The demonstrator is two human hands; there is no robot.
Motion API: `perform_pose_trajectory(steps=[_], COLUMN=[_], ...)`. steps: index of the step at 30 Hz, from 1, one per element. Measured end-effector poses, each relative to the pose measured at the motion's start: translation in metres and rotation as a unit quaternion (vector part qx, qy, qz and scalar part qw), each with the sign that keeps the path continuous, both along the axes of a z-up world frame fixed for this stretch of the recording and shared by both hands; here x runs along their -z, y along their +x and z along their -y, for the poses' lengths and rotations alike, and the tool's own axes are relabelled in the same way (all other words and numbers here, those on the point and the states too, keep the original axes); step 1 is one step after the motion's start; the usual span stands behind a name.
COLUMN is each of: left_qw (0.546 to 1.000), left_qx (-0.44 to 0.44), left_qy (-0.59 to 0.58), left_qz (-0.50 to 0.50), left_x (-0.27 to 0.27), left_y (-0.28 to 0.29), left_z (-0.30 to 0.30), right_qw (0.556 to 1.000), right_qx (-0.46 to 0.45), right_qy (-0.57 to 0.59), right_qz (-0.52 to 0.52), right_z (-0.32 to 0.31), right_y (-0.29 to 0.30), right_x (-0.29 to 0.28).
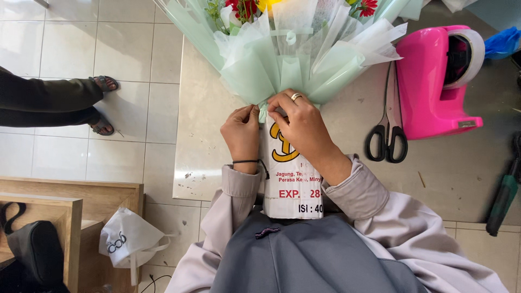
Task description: The person wraps a flower bouquet by cutting small strips of tissue paper using shears and taping them around the base of the stems.
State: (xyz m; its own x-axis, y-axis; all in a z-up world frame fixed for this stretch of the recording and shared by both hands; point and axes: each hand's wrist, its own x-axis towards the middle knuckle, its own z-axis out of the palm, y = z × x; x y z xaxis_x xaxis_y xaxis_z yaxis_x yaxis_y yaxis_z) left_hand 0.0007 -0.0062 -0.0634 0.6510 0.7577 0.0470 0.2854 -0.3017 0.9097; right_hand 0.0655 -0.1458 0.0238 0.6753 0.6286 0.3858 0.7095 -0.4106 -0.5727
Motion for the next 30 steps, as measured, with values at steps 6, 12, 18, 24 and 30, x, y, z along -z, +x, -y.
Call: perform_pose_trajectory(steps=[6,12,18,24,30], left_qw=[1.0,0.999,0.999,0.991,0.965], left_qx=[-0.001,-0.028,-0.019,-0.059,0.105], left_qy=[0.008,-0.019,-0.048,-0.119,0.2], left_qz=[-0.011,-0.006,-0.013,0.009,0.135], left_x=[-0.007,0.011,-0.011,-0.063,-0.105], left_y=[0.0,0.004,0.0,-0.03,-0.026], left_z=[0.001,-0.004,0.006,-0.003,0.025], right_qw=[1.0,0.999,0.983,0.972,0.911], right_qx=[-0.013,-0.021,-0.066,0.219,0.356], right_qy=[0.011,0.023,0.094,0.08,-0.14], right_qz=[0.003,-0.01,-0.145,-0.019,0.156], right_z=[0.002,0.004,0.017,0.163,0.338], right_y=[-0.002,-0.001,-0.001,-0.001,0.057], right_x=[-0.004,-0.003,-0.034,-0.093,0.034])
